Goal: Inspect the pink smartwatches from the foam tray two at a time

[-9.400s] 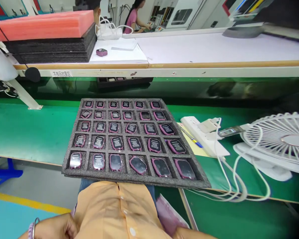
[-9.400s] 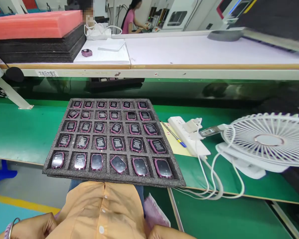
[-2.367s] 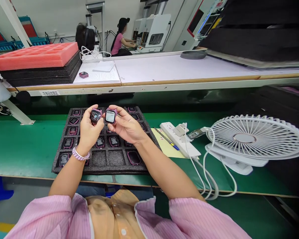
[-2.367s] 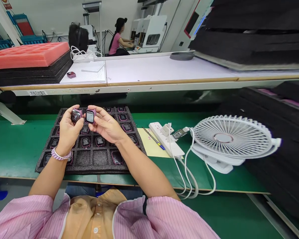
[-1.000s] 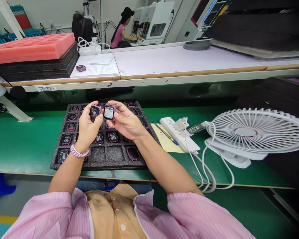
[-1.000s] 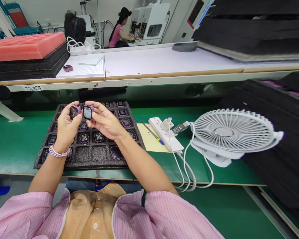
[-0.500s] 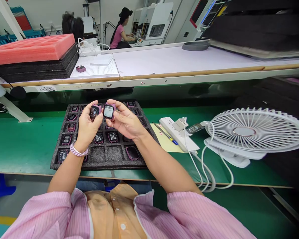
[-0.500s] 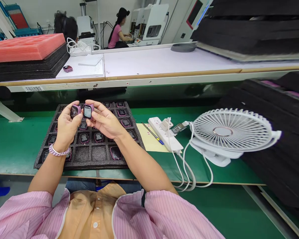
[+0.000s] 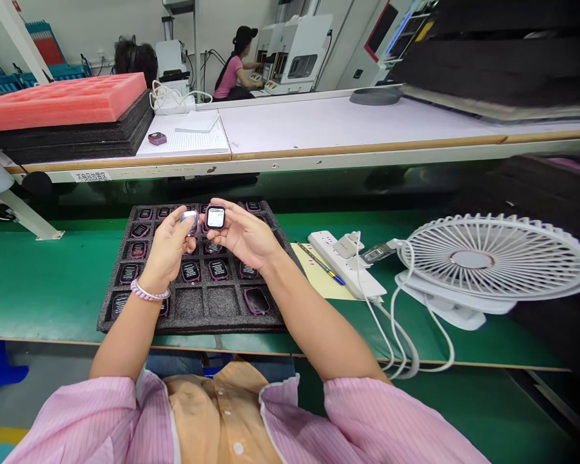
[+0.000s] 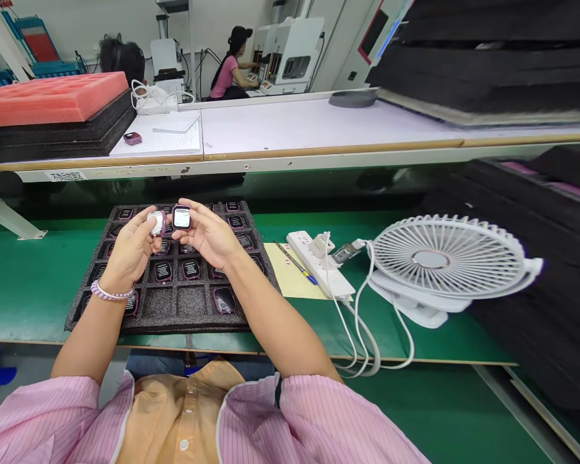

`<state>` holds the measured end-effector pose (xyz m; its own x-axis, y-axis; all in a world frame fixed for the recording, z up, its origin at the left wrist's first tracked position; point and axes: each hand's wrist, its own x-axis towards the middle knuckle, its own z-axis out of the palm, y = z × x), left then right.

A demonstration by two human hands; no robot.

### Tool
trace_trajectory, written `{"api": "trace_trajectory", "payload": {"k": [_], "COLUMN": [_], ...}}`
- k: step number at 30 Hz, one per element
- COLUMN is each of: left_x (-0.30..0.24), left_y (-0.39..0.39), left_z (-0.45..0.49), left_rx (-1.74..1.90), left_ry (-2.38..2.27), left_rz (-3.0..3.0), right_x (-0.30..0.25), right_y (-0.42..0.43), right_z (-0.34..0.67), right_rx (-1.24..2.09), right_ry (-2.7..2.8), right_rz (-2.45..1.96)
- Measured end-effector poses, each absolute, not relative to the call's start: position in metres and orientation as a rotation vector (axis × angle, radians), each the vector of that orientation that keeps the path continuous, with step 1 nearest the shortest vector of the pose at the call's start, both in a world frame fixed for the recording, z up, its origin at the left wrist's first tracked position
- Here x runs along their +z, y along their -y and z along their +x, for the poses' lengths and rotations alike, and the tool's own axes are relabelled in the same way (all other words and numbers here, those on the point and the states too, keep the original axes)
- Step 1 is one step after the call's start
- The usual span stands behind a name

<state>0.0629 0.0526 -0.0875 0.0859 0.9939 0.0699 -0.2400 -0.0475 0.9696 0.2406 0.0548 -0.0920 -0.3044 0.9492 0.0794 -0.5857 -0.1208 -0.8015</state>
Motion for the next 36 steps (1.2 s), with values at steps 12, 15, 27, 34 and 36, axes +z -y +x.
{"api": "trace_trajectory", "payload": {"k": [12,15,27,34,36], "left_x": [-0.076,-0.075,-0.073,-0.075,-0.075], "left_y": [-0.038,-0.036,-0.034,-0.034,-0.034], "left_z": [0.067,0.068,0.069,0.069,0.068], "left_rx": [1.339,1.367,1.395,1.386,1.384], "left_ry": [-0.813,-0.836,-0.860,-0.831,-0.823], "left_rz": [1.175,1.212,1.205,1.238,1.242], "right_x": [-0.092,-0.091,-0.089,-0.092,-0.093], "right_y": [-0.044,-0.043,-0.042,-0.044,-0.044], "right_z": [0.238,0.238,0.237,0.237,0.237], "right_rx": [1.470,1.407,1.437,1.430,1.415], "right_ry": [1.095,1.101,1.114,1.086,1.097], "right_rz": [-0.505,-0.535,-0.533,-0.521,-0.523]}}
